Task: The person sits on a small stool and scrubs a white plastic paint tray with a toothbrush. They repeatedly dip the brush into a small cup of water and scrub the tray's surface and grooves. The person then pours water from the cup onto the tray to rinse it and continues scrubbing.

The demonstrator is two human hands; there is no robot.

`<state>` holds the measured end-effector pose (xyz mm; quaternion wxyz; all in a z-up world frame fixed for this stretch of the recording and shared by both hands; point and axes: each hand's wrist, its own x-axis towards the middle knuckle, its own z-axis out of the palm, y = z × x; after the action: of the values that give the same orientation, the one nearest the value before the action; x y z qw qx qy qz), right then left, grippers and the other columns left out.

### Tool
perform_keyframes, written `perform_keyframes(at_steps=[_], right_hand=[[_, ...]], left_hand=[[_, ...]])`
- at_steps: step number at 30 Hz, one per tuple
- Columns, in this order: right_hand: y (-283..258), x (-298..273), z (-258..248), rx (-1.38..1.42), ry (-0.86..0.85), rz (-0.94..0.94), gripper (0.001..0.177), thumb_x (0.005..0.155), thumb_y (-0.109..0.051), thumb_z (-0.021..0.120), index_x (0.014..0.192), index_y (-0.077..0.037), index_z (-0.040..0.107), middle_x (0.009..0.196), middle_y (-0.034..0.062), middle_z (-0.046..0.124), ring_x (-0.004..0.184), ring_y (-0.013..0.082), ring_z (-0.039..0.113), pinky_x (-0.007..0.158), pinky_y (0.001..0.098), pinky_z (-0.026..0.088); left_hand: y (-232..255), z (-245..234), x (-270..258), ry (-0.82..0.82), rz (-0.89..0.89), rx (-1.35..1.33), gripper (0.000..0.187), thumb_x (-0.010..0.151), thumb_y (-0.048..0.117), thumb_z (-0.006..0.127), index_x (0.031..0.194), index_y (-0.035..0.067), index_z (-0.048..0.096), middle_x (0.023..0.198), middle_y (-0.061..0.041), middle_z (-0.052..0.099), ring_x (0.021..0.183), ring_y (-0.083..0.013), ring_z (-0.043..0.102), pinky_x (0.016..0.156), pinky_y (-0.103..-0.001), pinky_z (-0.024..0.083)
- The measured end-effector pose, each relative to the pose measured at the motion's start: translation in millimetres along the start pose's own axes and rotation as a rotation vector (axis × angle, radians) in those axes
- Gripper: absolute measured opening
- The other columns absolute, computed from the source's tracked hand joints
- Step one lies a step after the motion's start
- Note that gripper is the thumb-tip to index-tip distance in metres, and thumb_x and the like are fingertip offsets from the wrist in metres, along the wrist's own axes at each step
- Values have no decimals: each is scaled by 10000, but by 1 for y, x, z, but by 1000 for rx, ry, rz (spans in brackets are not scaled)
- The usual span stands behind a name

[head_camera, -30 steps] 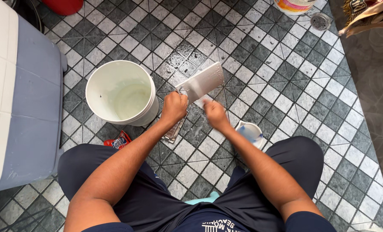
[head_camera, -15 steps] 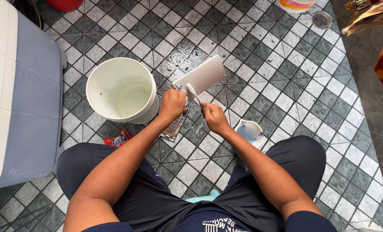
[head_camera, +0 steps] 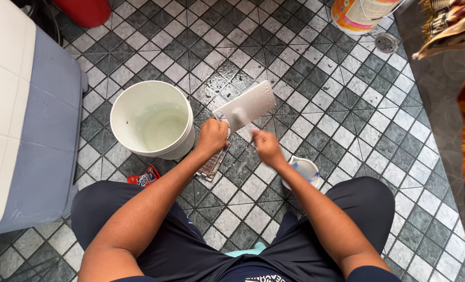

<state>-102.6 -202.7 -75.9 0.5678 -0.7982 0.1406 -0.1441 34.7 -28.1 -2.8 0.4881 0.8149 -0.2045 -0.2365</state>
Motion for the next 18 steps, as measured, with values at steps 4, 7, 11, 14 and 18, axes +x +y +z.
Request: perform_keyframes(at_steps=[4, 7, 11, 14, 18], right_hand=[[16, 18, -29, 150, 96, 175, 578, 1144, -438, 379, 668, -117, 445, 573, -28, 381, 524, 118, 318, 491, 323, 266], [11, 4, -2, 26, 31, -5, 600, 1127, -405, 409, 611, -106, 474, 566, -36, 461, 531, 98, 412, 494, 313, 352], [-2, -19, 13, -48, -136, -10, 476, 1099, -348, 442, 701, -98, 519, 568, -23, 429, 537, 105, 383, 492, 311, 323], [5, 4, -14, 44, -25, 23, 477, 1107, -315, 428, 697, -93, 530, 583, -42, 441, 537, 88, 375, 487, 296, 308], [8, 12, -28, 41, 72, 212, 554, 1145, -322, 378, 663, -70, 481, 554, -44, 425, 483, 88, 356, 448, 296, 264]], left_hand=[[0, 0, -1, 9, 32, 11, 525, 965, 242, 452, 523, -13, 575, 478, -145, 612, 472, -225, 700, 520, -391, 577], [0, -1, -2, 16, -2, -5, 531, 964, 245, 460, 513, -10, 575, 477, -141, 613, 468, -223, 697, 508, -387, 569], [-1, -3, -3, 16, 22, -50, 511, 957, 243, 464, 522, 2, 582, 486, -123, 625, 459, -211, 688, 492, -380, 563], [-2, -5, -6, 5, 36, -89, 507, 958, 229, 465, 521, -4, 571, 484, -116, 616, 444, -185, 672, 466, -366, 552], [4, -12, -12, -59, -78, -73, 524, 976, 219, 431, 518, 16, 585, 483, -98, 613, 375, -176, 566, 382, -360, 472]])
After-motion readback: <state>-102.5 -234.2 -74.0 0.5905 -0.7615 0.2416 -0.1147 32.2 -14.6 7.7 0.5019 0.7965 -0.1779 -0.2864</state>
